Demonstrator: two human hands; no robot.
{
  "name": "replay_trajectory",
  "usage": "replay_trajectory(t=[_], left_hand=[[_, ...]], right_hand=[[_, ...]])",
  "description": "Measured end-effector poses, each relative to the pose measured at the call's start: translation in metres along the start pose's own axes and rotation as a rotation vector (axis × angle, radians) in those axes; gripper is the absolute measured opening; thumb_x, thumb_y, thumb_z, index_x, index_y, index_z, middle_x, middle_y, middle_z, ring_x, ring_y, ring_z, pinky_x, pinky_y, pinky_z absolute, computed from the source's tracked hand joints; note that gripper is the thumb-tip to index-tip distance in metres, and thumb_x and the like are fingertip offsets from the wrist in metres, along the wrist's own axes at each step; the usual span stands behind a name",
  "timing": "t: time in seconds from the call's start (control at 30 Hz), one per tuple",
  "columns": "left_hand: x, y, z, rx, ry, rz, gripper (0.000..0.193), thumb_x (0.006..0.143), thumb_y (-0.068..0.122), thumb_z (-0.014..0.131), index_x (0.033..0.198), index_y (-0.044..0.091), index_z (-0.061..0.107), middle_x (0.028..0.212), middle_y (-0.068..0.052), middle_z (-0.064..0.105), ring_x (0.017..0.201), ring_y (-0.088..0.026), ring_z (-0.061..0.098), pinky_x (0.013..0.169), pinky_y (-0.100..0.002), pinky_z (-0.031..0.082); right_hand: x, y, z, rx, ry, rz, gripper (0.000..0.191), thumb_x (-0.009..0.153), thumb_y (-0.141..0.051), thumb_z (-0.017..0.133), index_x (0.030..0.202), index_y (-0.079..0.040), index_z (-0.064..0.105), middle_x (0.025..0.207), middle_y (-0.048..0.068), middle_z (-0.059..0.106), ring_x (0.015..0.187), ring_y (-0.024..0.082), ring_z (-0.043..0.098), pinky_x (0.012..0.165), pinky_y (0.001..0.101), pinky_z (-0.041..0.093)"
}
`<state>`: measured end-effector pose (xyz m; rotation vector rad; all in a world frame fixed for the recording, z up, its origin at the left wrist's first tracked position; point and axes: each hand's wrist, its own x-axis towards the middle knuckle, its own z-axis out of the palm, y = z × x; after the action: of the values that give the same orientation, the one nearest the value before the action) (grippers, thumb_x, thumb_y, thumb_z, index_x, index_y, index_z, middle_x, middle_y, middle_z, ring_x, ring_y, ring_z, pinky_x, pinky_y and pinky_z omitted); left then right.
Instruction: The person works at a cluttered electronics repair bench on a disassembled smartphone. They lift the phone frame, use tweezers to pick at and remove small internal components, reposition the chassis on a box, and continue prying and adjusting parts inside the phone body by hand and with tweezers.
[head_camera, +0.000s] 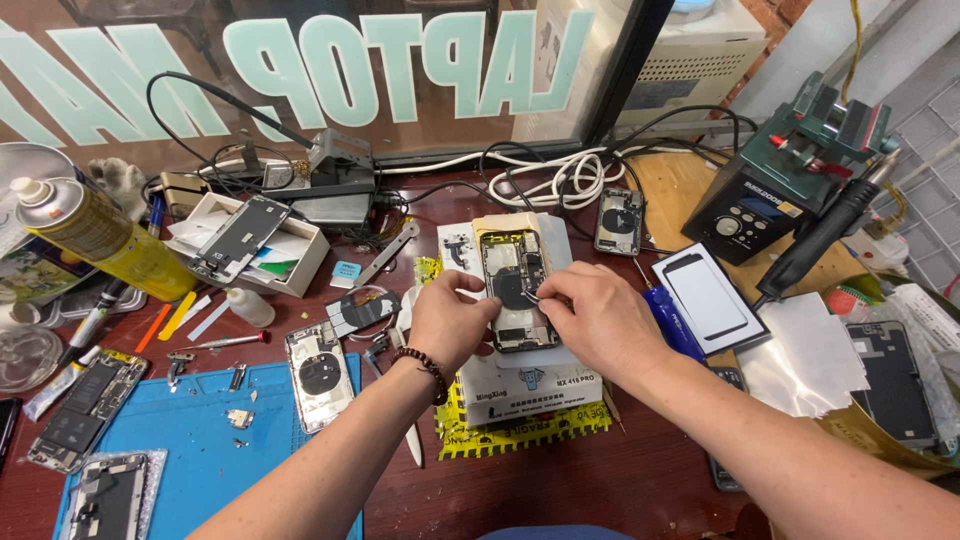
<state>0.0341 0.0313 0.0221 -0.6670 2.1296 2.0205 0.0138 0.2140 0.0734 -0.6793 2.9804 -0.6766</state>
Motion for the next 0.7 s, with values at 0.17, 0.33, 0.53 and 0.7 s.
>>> replay_trajectory(t=[0.17,0.33,0.53,0.7], left_hand=[[-0.007,0.011,-0.003,0.103,0.039,0.029,0.040,0.080,0.006,0.071,0.119,0.002,0.061,0.077,-0.009,0.074,0.055,-0.018,0.070,0.047,-0.033,0.058],[-0.015,0.018,-0.004,0.169,0.034,0.095,0.054,0.081,0.006,0.069,0.134,0.010,0.057,0.077,-0.008,0.073,0.057,-0.018,0.072,0.048,-0.033,0.060],[-0.013,0.012,-0.004,0.187,0.022,0.114,0.053,0.083,0.008,0.070,0.135,0.010,0.058,0.077,-0.007,0.071,0.057,-0.018,0.072,0.047,-0.033,0.060],[-0.010,0.007,-0.004,0.189,0.011,0.131,0.055,0.083,0.009,0.072,0.136,0.010,0.056,0.076,-0.007,0.070,0.056,-0.017,0.072,0.045,-0.032,0.060]], right_hand=[[-0.004,-0.007,0.003,0.013,0.016,0.068,0.014,0.090,-0.021,0.068,0.096,-0.011,0.074,0.096,0.006,0.068,0.096,0.028,0.067,0.082,0.0416,0.053],[-0.009,-0.008,0.011,-0.010,0.088,0.020,0.014,0.090,-0.020,0.067,0.096,-0.008,0.069,0.096,0.007,0.067,0.097,0.029,0.066,0.081,0.0423,0.053],[-0.014,-0.010,0.023,-0.074,0.109,-0.002,0.013,0.095,-0.019,0.061,0.100,-0.007,0.062,0.096,0.008,0.060,0.096,0.028,0.062,0.080,0.0433,0.053],[-0.015,-0.010,0.027,-0.092,0.121,-0.022,0.014,0.097,-0.019,0.059,0.101,-0.006,0.061,0.097,0.010,0.059,0.097,0.029,0.061,0.079,0.0441,0.053]])
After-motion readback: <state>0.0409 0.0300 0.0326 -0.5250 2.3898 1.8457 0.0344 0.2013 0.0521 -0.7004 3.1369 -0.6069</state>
